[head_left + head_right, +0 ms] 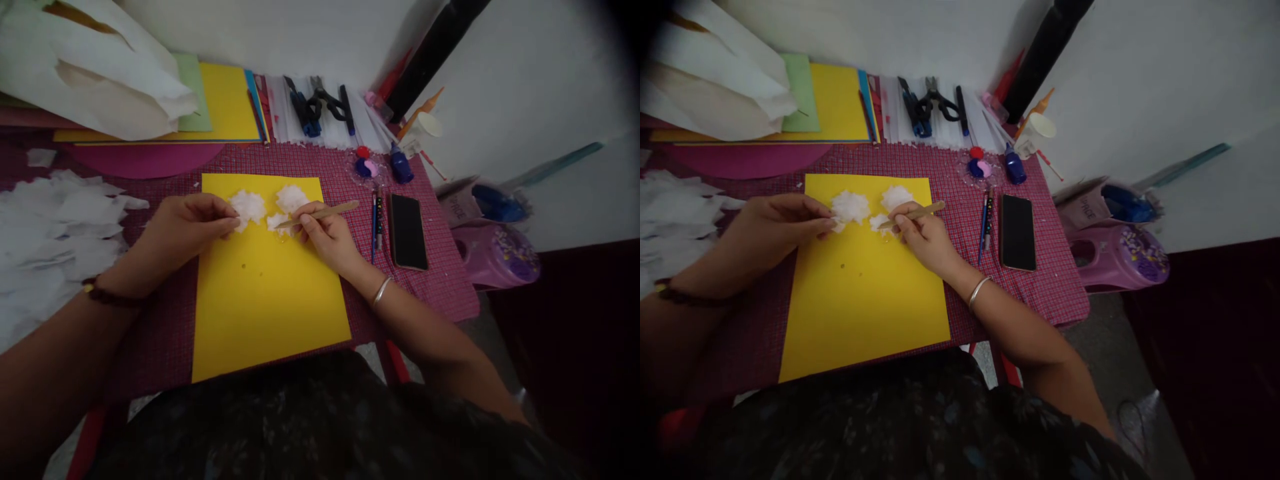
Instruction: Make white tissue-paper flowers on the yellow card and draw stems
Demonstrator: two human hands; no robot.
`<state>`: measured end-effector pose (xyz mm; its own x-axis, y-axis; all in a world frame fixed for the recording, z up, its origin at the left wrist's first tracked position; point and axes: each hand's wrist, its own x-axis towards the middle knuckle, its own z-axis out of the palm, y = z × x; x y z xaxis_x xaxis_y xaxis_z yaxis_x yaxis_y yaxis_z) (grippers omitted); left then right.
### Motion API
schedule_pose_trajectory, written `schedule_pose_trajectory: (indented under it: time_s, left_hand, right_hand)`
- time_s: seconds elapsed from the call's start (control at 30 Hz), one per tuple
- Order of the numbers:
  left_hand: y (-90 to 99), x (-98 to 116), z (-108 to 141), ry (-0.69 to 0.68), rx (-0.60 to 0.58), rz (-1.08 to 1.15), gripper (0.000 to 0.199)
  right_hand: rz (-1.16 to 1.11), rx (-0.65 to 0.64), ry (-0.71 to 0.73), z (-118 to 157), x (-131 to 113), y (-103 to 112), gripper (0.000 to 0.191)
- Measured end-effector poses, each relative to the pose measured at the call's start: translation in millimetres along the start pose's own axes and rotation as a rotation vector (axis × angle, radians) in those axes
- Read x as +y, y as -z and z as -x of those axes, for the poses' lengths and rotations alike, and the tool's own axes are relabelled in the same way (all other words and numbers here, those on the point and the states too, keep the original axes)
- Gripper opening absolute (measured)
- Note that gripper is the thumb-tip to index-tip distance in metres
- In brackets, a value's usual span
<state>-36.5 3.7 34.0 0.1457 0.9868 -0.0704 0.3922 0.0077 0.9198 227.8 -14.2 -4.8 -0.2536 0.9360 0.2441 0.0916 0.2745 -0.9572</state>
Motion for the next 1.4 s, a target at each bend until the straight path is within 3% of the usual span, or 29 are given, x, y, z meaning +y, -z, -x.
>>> schedule_pose_trajectory:
  time_s: [0.1,0.23,0.37,0.73,1.1,1.23,1.4]
  left_hand:
    - [1.8,15.1,-1.7,-0.05,-0.15,-0.03,0.012]
    - [-5.1,27.7,-21.0,-0.136,-0.42,-0.247,0.018]
    - [-19.4,27.7,-39.1,-0.197,-0.481,-0.351,0.022]
    - [-40.6,13.2,-38.5,-0.092,-0.356,-0.095,0.017]
    - [-45.7,7.9,-39.9,-0.125,-0.313,-0.112,0.012]
    - [-29.2,25.5,-33.8,-0.191,-0.245,-0.042,0.009]
    - [6.0,54.6,-24.1,-0.228,0.048,0.011,0.013]
  right_hand:
    - [-0.001,0.022,-0.042,-1.9,0.9,0.0,0.045]
    - [-0.011,0.039,-0.068,-4.0,0.1,0.5,0.048]
    - [-0.04,0.042,-0.063,-5.0,1.1,1.0,0.049]
    - [0.001,0.158,-0.009,2.2,-15.1,1.8,0.048]
    - [0.325,-0.039,0.119,7.9,-14.0,1.4,0.036]
    - [0.545,-0.177,0.239,13.0,-23.2,1.1,0.026]
    - [0.97,-0.406,0.374,21.4,-33.7,-3.6,0.029]
